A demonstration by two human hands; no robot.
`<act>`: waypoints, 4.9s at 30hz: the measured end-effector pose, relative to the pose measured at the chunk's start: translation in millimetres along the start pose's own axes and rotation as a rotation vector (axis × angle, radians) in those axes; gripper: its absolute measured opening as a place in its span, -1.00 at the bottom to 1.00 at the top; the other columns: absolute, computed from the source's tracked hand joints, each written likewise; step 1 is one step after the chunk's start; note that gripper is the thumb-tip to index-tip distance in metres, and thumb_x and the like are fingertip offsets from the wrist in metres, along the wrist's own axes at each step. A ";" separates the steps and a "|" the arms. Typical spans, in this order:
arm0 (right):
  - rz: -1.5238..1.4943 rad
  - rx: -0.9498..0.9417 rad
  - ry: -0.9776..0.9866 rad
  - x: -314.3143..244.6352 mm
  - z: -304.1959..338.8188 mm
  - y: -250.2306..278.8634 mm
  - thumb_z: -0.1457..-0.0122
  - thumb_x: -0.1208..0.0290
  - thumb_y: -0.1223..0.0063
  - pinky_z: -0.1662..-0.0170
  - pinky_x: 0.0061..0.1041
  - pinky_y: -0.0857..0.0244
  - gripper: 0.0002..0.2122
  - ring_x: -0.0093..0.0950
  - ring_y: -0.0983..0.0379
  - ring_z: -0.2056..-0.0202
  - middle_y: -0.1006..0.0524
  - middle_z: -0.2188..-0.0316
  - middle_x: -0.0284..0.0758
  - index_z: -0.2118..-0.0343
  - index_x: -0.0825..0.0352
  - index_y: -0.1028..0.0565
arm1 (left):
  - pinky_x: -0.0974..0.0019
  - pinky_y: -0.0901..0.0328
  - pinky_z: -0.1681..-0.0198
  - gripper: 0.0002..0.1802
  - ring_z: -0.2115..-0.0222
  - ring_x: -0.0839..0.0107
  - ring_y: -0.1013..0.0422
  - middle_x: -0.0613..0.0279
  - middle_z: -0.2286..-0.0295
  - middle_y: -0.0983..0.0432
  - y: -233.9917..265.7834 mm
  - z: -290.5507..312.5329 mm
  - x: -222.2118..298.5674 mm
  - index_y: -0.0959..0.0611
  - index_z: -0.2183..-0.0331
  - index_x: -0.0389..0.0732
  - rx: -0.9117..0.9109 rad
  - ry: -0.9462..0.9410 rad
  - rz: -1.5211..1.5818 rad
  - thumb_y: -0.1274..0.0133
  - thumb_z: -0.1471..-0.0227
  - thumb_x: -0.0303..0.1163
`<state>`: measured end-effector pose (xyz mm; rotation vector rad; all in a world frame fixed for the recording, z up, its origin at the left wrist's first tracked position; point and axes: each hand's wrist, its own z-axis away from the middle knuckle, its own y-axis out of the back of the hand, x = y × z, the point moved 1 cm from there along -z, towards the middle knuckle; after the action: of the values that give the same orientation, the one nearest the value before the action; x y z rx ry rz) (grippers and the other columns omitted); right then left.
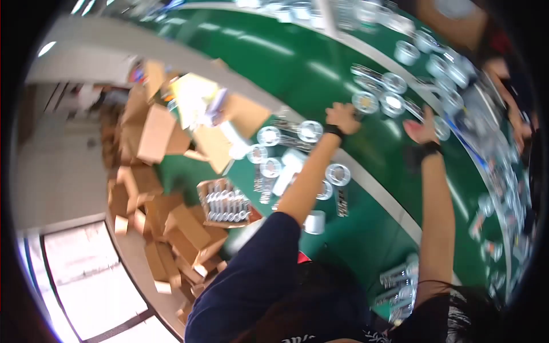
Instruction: Assembling handheld hair dryer components on a factory production line.
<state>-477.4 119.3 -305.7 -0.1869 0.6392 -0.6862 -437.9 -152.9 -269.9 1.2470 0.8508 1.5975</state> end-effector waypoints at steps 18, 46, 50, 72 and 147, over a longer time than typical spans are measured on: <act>0.053 -0.096 0.238 64.4 187.1 96.3 -0.14 0.26 0.00 0.52 -0.55 -0.32 -0.78 -0.61 -0.32 0.56 -0.34 0.55 -0.40 0.30 0.28 -0.30 | 0.34 -0.30 0.59 -0.62 0.69 0.37 -0.43 0.05 0.57 -0.48 69.5 74.1 59.8 -0.41 0.24 -0.37 0.011 -0.032 0.836 -0.03 0.10 -0.35; -0.095 -0.251 0.572 153.4 474.5 207.5 -0.30 0.27 0.38 0.58 -0.62 -0.17 -0.79 -0.59 -0.25 0.66 -0.31 0.58 -0.38 0.20 0.33 -0.20 | 0.44 -0.19 0.61 -0.65 0.57 0.53 -0.26 0.29 0.41 -0.34 -18.0 370.7 164.1 -0.30 0.15 -0.15 -0.761 0.118 1.343 0.29 -0.19 -0.09; -0.154 -0.355 0.660 132.8 522.6 208.7 -0.30 0.34 0.38 0.58 -0.62 -0.17 -0.78 -0.59 -0.25 0.62 -0.32 0.51 -0.34 0.10 0.35 -0.17 | 0.44 -0.16 0.64 -0.61 0.53 0.54 -0.27 0.28 0.39 -0.37 7.2 385.7 205.3 -0.37 0.15 -0.17 -0.751 -0.136 1.447 0.27 -0.16 -0.09; -0.208 -0.312 0.926 158.6 545.4 198.1 -0.25 0.30 0.31 0.57 -0.61 -0.19 -0.60 -0.57 -0.25 0.54 -0.29 0.26 -0.25 -0.08 0.36 -0.02 | 0.54 -0.18 0.60 -0.48 0.50 0.57 -0.25 0.14 0.21 -0.28 69.0 459.6 238.8 -0.15 -0.03 -0.29 -0.674 -0.501 1.480 0.25 -0.15 -0.16; -0.082 -0.246 0.978 164.2 559.2 222.4 -0.23 0.32 0.27 0.58 -0.62 -0.21 -0.50 -0.57 -0.25 0.54 -0.29 0.23 -0.21 -0.15 0.38 0.09 | 0.50 -0.23 0.71 -0.56 0.60 0.52 -0.31 0.05 0.25 -0.29 66.6 480.4 260.1 -0.16 0.05 -0.33 -0.656 -0.578 1.305 0.34 -0.20 -0.16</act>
<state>76.6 160.0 -21.9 -0.0938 1.6635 -0.7608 -8.7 61.3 0.0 1.6785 -1.0243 1.9641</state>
